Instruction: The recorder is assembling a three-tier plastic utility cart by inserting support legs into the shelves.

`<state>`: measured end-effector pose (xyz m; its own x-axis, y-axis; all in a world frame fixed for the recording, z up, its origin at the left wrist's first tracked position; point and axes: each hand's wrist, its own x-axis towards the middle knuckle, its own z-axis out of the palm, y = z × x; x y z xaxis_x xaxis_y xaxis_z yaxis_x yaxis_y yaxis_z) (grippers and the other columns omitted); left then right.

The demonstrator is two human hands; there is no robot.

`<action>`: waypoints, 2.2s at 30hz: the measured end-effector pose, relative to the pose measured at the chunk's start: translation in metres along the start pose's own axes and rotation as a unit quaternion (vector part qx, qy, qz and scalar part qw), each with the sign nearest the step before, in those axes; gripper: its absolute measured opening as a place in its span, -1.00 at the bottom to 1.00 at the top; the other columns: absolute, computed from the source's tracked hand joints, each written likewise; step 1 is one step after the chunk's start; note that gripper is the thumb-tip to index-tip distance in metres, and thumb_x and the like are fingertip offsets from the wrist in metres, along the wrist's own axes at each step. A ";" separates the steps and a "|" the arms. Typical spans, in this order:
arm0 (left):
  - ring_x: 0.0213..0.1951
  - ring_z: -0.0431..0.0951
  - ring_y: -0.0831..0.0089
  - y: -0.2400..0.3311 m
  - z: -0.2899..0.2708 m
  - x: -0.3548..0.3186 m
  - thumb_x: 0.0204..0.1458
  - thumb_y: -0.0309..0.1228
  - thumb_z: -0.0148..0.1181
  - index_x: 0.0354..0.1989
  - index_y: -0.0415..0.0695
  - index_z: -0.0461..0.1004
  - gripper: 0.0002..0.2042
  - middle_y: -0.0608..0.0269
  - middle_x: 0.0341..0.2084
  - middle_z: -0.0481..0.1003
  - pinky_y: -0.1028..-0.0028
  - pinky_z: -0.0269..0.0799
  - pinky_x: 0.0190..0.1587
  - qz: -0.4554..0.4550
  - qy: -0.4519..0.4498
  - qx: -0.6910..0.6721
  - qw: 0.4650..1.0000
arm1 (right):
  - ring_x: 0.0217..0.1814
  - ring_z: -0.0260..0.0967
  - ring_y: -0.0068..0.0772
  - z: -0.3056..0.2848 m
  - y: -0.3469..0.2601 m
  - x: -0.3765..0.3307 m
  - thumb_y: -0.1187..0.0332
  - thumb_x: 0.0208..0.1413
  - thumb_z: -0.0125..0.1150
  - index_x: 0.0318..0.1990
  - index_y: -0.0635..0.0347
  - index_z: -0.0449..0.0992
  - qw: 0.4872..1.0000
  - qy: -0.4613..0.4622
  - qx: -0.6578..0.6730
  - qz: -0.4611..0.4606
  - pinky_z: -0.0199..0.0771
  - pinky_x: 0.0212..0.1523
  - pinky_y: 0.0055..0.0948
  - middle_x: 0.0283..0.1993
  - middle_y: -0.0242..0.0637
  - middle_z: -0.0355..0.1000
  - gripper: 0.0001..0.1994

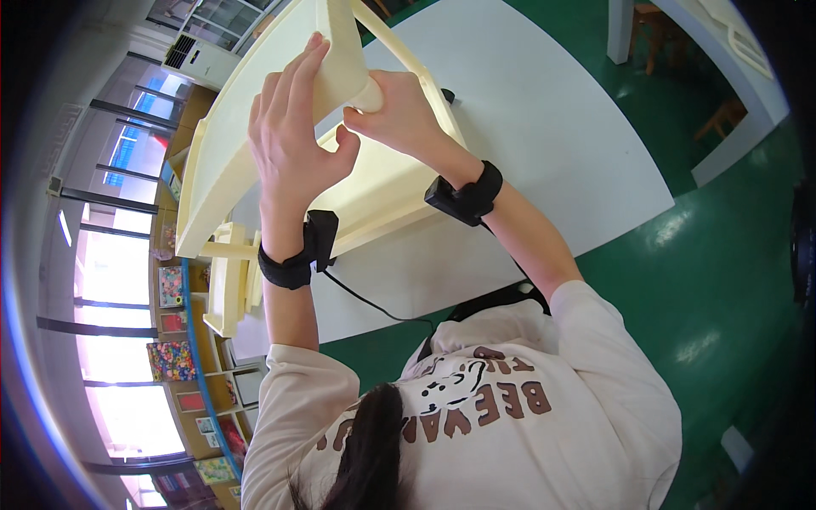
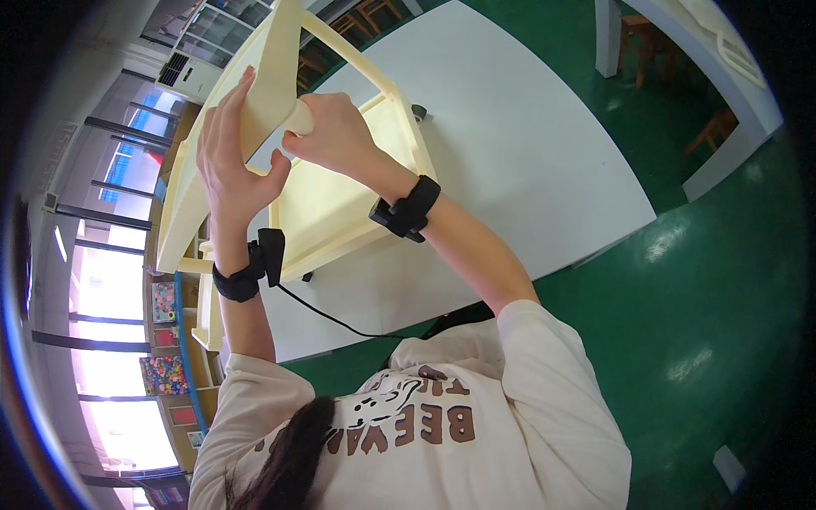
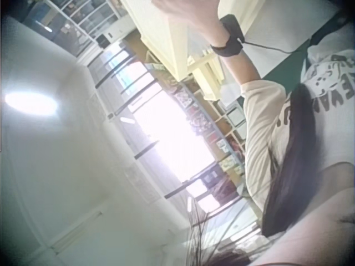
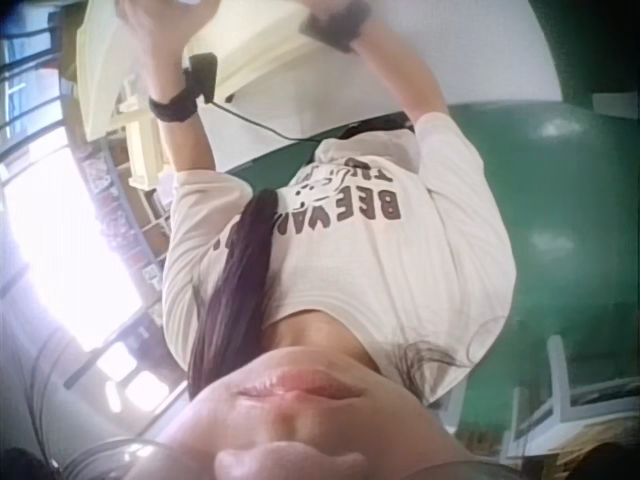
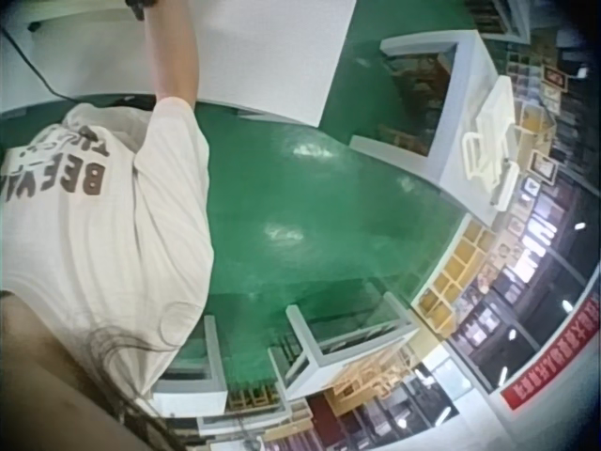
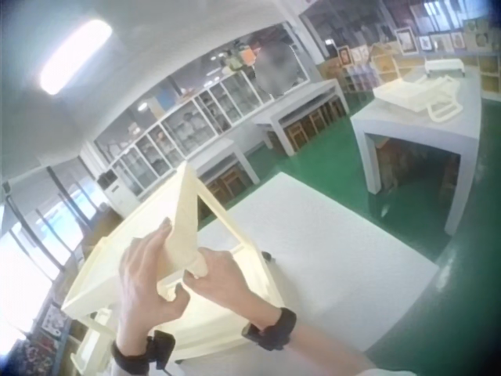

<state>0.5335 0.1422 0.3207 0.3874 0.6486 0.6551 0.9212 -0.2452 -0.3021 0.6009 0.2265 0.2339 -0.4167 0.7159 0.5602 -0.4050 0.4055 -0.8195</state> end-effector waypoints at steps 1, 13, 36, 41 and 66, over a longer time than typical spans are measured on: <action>-0.28 0.37 0.31 0.003 -0.001 0.000 -0.57 -0.51 0.07 -0.02 -0.12 0.23 -0.33 0.23 -0.19 0.40 0.38 0.26 -0.22 -0.018 -0.007 0.020 1.000 | -0.64 0.32 -0.20 -0.002 -0.001 -0.002 0.38 -0.35 0.07 -0.56 0.37 0.37 1.000 -0.001 -0.001 -0.002 0.30 -0.56 -0.45 -0.69 -0.10 0.33 -0.81; -0.20 0.34 0.28 0.022 0.028 -0.001 -0.61 -0.35 0.32 -0.08 -0.18 0.23 -0.29 0.17 -0.18 0.36 0.34 0.14 -0.11 -0.095 0.085 0.079 0.989 | -0.57 0.07 -0.61 -0.020 -0.017 0.006 -0.07 0.04 -0.19 -0.48 0.27 0.39 0.918 -0.145 0.345 0.128 0.12 -0.53 -0.65 -0.55 -0.42 0.23 -0.50; -0.26 0.38 0.27 0.017 0.041 -0.002 -0.69 -0.30 0.38 -0.16 -0.18 0.28 -0.29 0.18 -0.23 0.40 0.40 0.22 -0.22 -0.064 0.140 0.118 0.981 | -0.64 0.09 -0.67 -0.016 -0.027 0.019 -0.11 -0.15 -0.07 -0.40 0.11 0.42 0.907 -0.130 0.331 0.227 0.05 -0.65 -0.67 -0.63 -0.46 0.22 -0.55; -0.29 0.43 0.32 0.019 0.043 -0.001 -0.65 -0.43 0.25 -0.28 -0.19 0.34 -0.46 0.19 -0.26 0.42 0.50 0.22 -0.27 -0.065 0.159 0.120 0.978 | -0.68 0.07 -0.66 -0.014 -0.024 0.016 -0.10 -0.17 -0.04 -0.39 0.15 0.43 0.901 -0.114 0.351 0.229 0.02 -0.66 -0.67 -0.67 -0.46 0.20 -0.54; 0.11 0.06 0.15 -0.002 -0.019 -0.085 -0.37 -0.29 0.25 0.05 -0.09 0.18 -0.33 0.12 0.07 0.14 0.15 -0.23 0.14 -0.179 0.085 0.135 0.971 | -0.74 0.16 -0.41 -0.051 -0.019 0.031 -0.09 0.00 -0.33 -0.34 0.15 0.31 0.913 -0.140 0.333 0.190 0.17 -0.70 -0.49 -0.62 -0.30 0.28 -0.53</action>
<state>0.4999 0.0737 0.2789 0.0664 0.5236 0.8494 0.9641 0.1857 -0.1899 0.6374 0.2705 0.2608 -0.7844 0.5214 0.3359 -0.5538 -0.3451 -0.7577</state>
